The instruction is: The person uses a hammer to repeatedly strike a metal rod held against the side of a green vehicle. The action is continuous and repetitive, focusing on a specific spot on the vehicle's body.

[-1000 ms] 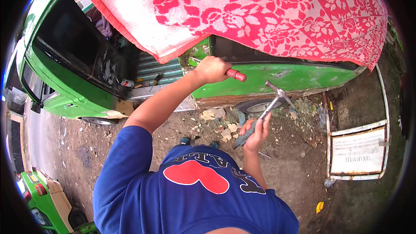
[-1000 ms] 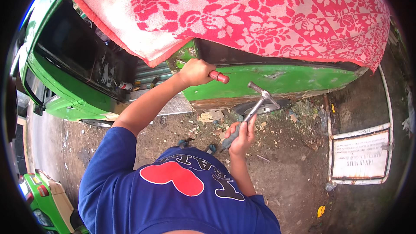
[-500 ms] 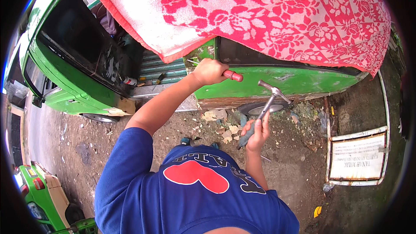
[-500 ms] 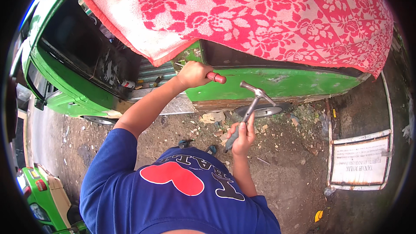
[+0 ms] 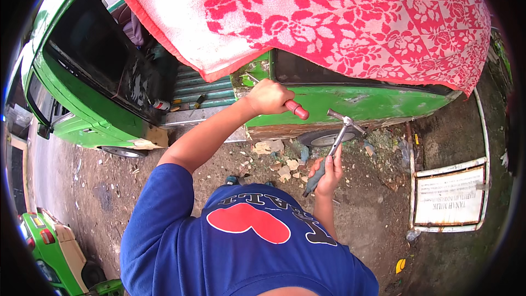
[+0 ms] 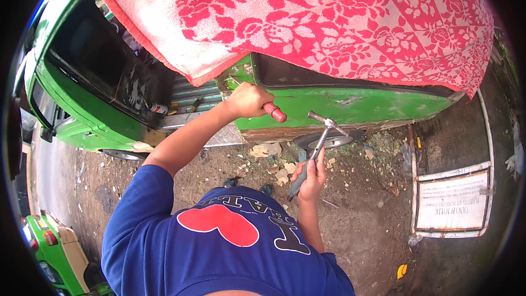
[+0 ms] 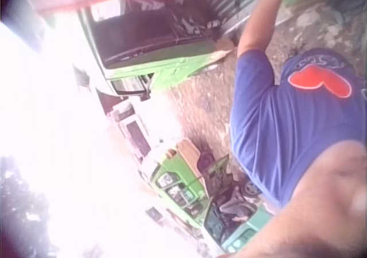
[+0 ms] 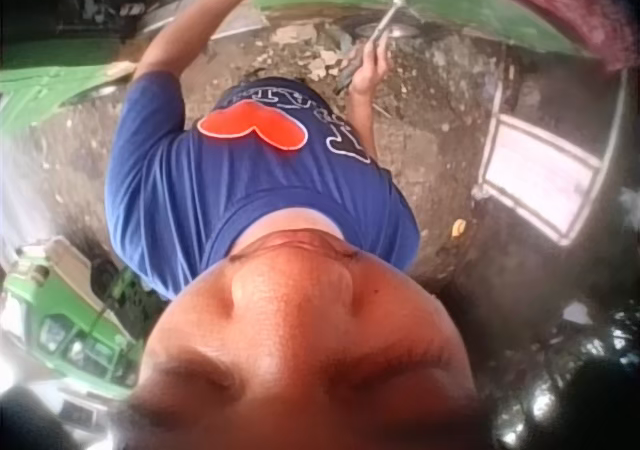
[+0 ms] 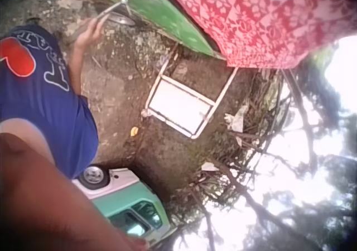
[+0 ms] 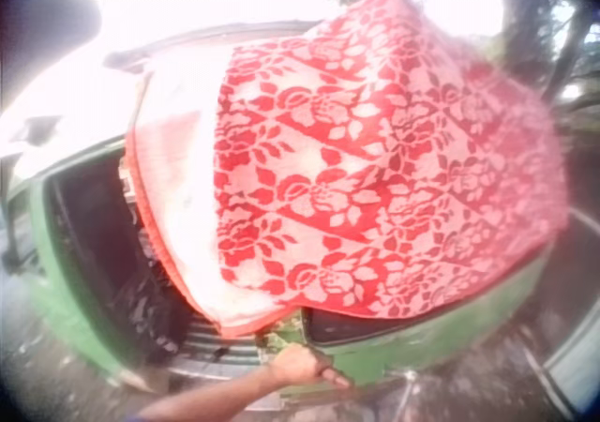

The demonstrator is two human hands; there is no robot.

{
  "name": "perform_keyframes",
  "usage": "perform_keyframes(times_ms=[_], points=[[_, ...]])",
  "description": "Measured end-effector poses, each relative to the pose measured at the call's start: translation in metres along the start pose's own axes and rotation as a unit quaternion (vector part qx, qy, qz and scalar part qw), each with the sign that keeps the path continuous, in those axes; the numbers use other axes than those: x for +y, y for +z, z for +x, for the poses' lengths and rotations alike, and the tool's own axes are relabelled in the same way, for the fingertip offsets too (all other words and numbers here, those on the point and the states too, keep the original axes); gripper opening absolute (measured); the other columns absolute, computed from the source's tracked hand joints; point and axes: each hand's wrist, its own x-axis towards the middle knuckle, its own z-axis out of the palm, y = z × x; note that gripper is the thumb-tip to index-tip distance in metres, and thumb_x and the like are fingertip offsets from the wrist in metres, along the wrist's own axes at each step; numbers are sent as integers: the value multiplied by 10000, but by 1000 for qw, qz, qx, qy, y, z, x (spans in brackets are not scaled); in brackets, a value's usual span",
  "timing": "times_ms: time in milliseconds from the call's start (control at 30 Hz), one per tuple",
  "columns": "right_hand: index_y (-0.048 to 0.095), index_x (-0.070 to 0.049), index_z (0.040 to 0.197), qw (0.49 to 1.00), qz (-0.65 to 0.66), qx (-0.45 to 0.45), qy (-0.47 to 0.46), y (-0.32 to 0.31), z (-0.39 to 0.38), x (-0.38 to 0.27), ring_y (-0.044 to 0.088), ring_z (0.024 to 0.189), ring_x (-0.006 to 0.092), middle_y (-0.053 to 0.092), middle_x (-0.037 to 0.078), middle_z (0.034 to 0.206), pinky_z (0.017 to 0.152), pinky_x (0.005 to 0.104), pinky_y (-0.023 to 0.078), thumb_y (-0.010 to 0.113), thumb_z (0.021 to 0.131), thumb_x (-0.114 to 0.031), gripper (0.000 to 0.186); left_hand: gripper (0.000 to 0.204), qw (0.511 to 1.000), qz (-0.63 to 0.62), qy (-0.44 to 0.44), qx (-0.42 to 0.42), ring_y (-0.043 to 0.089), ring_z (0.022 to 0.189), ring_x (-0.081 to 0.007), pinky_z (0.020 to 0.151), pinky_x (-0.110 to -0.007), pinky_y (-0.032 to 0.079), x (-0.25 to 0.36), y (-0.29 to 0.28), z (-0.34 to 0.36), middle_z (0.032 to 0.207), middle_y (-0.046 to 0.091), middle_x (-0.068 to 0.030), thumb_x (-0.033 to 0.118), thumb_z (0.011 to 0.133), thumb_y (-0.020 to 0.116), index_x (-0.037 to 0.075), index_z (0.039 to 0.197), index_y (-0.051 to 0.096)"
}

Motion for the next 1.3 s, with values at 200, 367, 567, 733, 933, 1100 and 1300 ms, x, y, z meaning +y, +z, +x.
perform_keyframes(times_ms=[200, 367, 567, 733, 933, 1100, 1300], points=[[224, -107, 1529, 1000, -18, -3, -3, -2, -5, -7, 499, 497, 122, 488, 48, 645, 453, 260, 463, 444, 1002, -152, 573, 156, 1000, 7, -2, 0, 617, 572, -283, 509, -420, 478, 0, 3, 1, 606, 603, -43, 264, 702, 683, 140, 668, 594], [230, -107, 1528, 1000, -28, -9, -3, 0, -6, -11, 503, 481, 124, 498, 53, 639, 449, 260, 462, 458, 998, -149, 578, 161, 1000, 1, -6, -2, 616, 565, -284, 510, -421, 481, 2, 1, 0, 613, 610, -43, 270, 698, 689, 145, 664, 595], [231, -103, 1527, 1000, -24, -12, -4, -4, -4, -8, 510, 480, 125, 505, 52, 640, 448, 262, 461, 460, 998, -151, 579, 165, 999, 18, 21, -22, 618, 563, -283, 504, -419, 478, -1, 5, -3, 599, 609, -47, 279, 697, 694, 151, 663, 595], [232, -87, 1524, 999, -26, -19, -10, -3, -4, -7, 509, 480, 124, 508, 53, 642, 449, 264, 461, 454, 1001, -148, 572, 176, 999, 21, 23, -33, 617, 562, -287, 505, -422, 474, -1, 3, -2, 588, 605, -51, 290, 699, 699, 152, 667, 596], [235, -60, 1518, 999, -32, -25, -19, -6, -7, -3, 510, 487, 123, 516, 55, 648, 453, 262, 459, 447, 1005, -150, 563, 183, 994, 25, 22, -102, 641, 608, -300, 554, -439, 501, 2, -4, -2, 616, 625, -80, 314, 758, 655, 145, 695, 620], [236, -52, 1517, 994, -98, -44, -5, -9, -15, -6, 502, 509, 115, 515, 48, 656, 461, 256, 459, 446, 1006, -146, 560, 196, 996, 17, -2, -92, 641, 616, -313, 568, -450, 504, 1, -2, 6, 629, 632, -88, 317, 766, 653, 136, 694, 626], [252, -45, 1511, 992, -106, -20, -72, 19, -26, 1, 504, 543, 104, 519, 44, 678, 467, 254, 459, 446, 1008, -143, 548, 227, 996, 8, 2, -94, 643, 630, -331, 594, -463, 509, -1, -1, 13, 667, 654, -95, 339, 785, 641, 128, 700, 634]])
